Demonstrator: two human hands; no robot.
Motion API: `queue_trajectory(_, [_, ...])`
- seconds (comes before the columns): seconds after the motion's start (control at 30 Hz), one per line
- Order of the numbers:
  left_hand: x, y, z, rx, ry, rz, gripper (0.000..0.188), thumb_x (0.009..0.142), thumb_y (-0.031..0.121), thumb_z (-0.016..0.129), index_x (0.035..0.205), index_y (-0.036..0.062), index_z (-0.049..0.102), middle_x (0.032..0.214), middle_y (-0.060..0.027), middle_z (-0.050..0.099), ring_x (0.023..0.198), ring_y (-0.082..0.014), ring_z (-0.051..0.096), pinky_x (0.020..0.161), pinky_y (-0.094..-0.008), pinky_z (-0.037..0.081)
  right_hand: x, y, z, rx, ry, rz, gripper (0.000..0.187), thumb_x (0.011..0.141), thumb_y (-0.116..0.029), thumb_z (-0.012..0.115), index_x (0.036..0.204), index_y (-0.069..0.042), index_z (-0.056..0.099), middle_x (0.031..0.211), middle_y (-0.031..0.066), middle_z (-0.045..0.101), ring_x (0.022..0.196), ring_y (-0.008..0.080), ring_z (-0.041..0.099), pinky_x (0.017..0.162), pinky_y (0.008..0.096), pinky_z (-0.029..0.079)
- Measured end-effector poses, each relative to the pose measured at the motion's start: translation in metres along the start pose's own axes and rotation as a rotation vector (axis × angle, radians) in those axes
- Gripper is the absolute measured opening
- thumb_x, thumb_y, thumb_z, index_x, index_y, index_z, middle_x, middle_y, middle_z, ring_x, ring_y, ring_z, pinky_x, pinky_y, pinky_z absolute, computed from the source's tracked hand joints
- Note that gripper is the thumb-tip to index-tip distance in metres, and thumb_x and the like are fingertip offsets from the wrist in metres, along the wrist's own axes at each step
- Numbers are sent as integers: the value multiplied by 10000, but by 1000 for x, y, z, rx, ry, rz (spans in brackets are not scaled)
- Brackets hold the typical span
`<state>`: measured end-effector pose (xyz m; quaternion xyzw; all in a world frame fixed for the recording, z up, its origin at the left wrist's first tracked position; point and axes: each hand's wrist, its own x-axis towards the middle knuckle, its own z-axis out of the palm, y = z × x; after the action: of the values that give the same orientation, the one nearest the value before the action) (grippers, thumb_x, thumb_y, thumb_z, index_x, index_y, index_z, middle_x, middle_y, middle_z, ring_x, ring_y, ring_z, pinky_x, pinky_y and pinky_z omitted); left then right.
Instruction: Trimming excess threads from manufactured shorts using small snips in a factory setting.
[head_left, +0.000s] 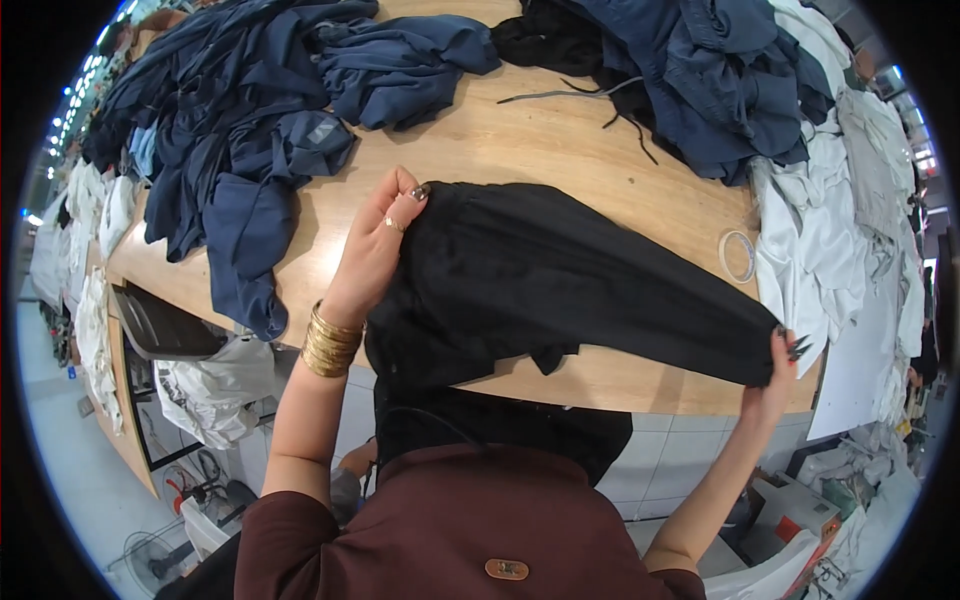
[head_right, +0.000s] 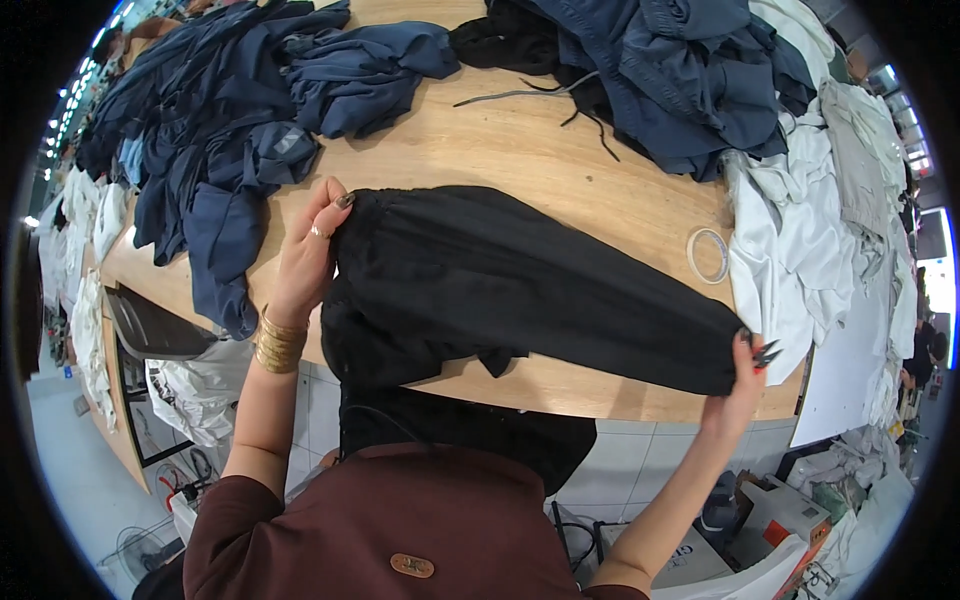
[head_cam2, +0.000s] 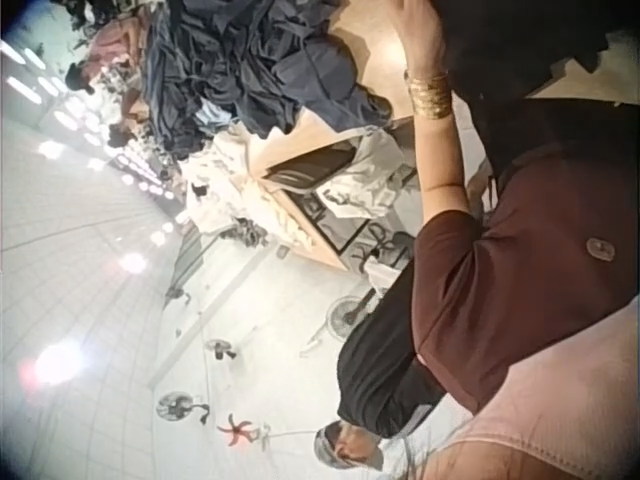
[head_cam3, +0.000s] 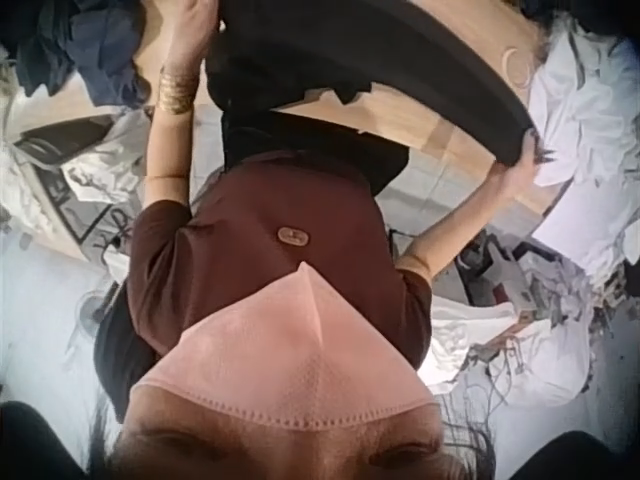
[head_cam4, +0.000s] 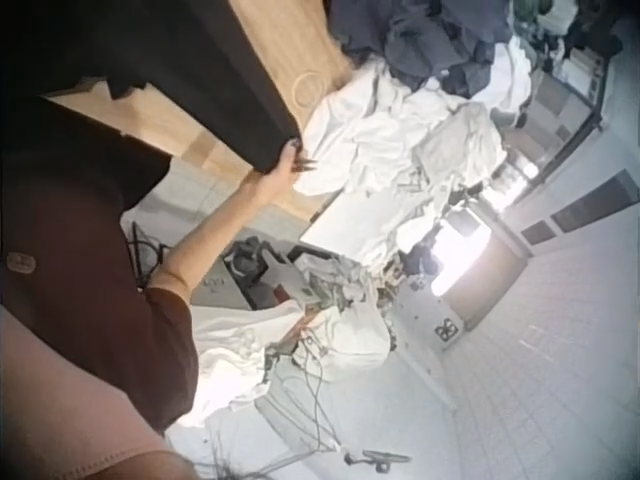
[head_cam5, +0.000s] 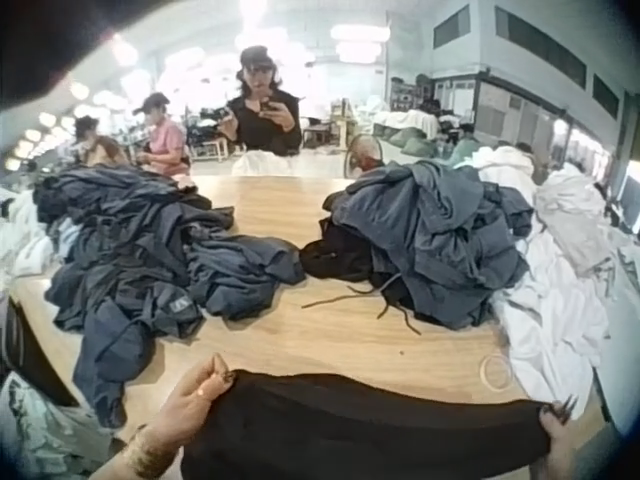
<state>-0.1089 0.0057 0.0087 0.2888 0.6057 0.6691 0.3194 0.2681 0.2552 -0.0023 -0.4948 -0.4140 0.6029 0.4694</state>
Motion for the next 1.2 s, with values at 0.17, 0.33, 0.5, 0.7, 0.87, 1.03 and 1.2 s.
queue_trajectory(0.17, [-21,12,2,39,43,45,92,935,106,426,854,68,405,792,52,361,745,-35,313,684,-171,284,14,-19,0,-10,-158,-92,49,850,-90,598,877,-81,558,854,4,587,796,97,563,733,243,438])
queue_trajectory(0.33, [-31,21,2,-5,29,77,105,936,118,439,849,74,400,766,61,348,698,-23,284,628,-162,257,12,-28,5,-39,-160,-146,65,855,-87,594,828,-83,535,823,-1,576,755,86,552,707,232,434])
queue_trajectory(0.5, [-33,27,0,-8,30,89,113,919,123,462,830,76,411,759,62,353,693,-22,287,621,-168,253,15,-35,3,-97,-212,-215,92,851,-62,588,814,-89,509,806,-7,562,734,76,539,692,226,427])
queue_trajectory(0.7, [-10,19,-15,11,63,-50,127,906,145,455,785,127,421,718,89,343,657,-10,300,564,-176,254,27,-56,47,-416,-202,-15,159,824,-140,629,892,-113,488,603,-59,453,441,33,402,392,194,297])
queue_trajectory(0.87, [60,78,-23,313,228,326,155,869,113,469,727,122,409,716,70,340,663,-33,314,586,-186,273,73,-98,124,-213,-138,-468,164,783,-156,682,765,-137,521,555,-83,408,382,18,293,364,201,199])
queue_trajectory(1.03, [35,195,-43,-179,174,869,68,866,98,531,915,54,544,912,2,535,851,-83,500,796,-219,372,28,-207,113,122,-134,-1095,147,844,-84,622,980,-30,632,921,48,626,718,65,564,570,162,416])
queue_trajectory(1.2, [-14,138,-86,116,113,532,430,790,112,559,1175,57,374,967,-11,559,774,-49,510,682,-149,365,2,-129,91,-277,-15,-929,154,790,-40,678,882,1,562,818,24,544,695,79,508,636,189,436])
